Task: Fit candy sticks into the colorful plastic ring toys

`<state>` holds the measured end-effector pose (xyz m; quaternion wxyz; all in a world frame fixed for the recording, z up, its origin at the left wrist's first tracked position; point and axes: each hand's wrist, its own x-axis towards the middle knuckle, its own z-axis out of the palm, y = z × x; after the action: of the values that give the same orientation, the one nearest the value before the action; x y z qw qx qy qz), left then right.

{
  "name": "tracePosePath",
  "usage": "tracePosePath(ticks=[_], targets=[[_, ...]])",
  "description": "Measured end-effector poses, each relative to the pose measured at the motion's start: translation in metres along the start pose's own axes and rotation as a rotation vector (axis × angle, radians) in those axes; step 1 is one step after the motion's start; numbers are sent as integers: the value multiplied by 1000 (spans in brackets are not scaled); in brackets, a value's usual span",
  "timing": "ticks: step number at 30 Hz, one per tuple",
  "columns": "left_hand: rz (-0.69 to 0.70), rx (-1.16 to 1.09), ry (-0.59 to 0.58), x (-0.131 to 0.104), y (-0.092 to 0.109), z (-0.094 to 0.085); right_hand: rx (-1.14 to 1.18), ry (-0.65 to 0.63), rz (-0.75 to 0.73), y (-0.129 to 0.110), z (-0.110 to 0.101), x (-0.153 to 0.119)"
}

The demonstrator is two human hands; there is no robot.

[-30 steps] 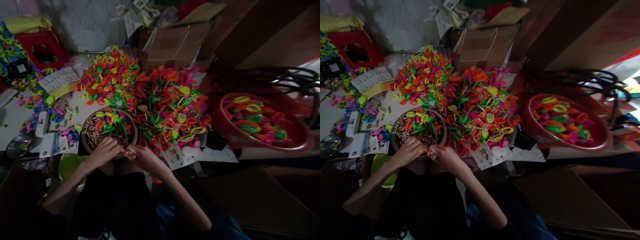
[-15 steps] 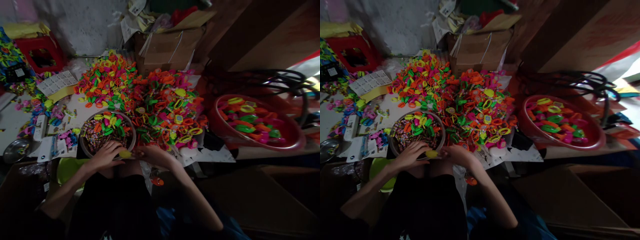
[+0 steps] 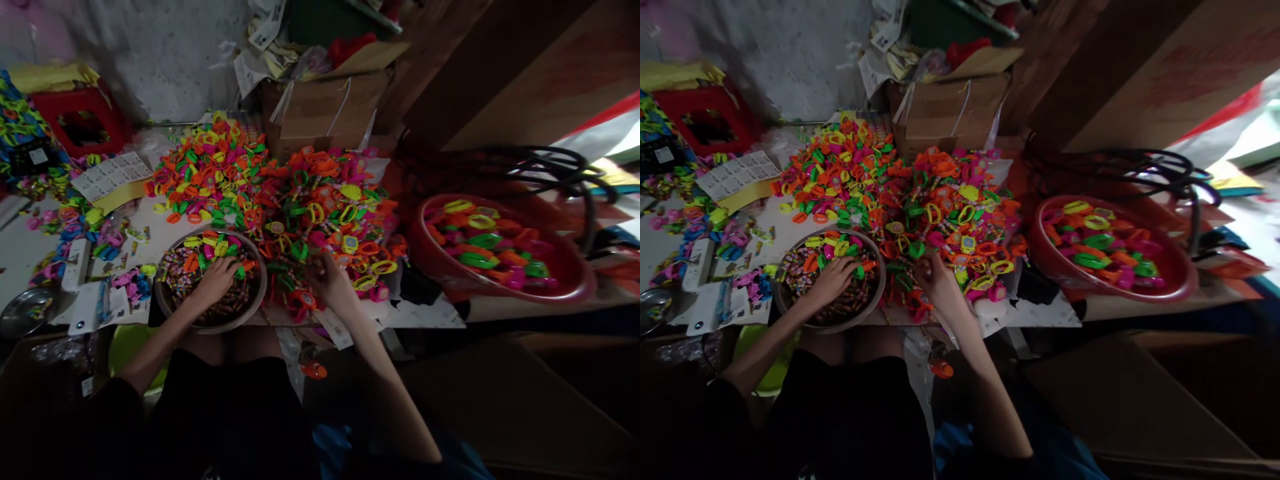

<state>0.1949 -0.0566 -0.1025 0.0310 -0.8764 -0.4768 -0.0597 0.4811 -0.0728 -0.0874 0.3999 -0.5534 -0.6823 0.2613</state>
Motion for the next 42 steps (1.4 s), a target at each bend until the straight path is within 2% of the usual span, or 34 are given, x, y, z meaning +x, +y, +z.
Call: tracePosePath(ticks=[3,5,8,11,15,18,23,29,38,42], targets=[[164,83,-114,17,-8,7,10,-131,-3,-1,16,-10],[211,103,-159,24,-15,9,1,-198,-7,-1,24,-16],[208,132,-131,25,-20,6,-20,-285,10,-3,31,-22],[203,143,-61,17,-12,-8,11,-338,25,-9,37,-26],[206,85,27,0,13,-35,84,-320,-5,-21,44,-28],[159,-1,54,-12,33,-52,131,-297,-62,-34,47,-30],[110,-16,103,-26,47,-71,174,-244,-158,-55,46,-36],[176,161,140,-30,51,-81,152,-250,-160,-69,41,-42],[203,346,150,-34,61,-88,92,-341,-142,-70,43,-46],[195,326,139,-33,60,-88,190,-261,-123,-74,44,-46]])
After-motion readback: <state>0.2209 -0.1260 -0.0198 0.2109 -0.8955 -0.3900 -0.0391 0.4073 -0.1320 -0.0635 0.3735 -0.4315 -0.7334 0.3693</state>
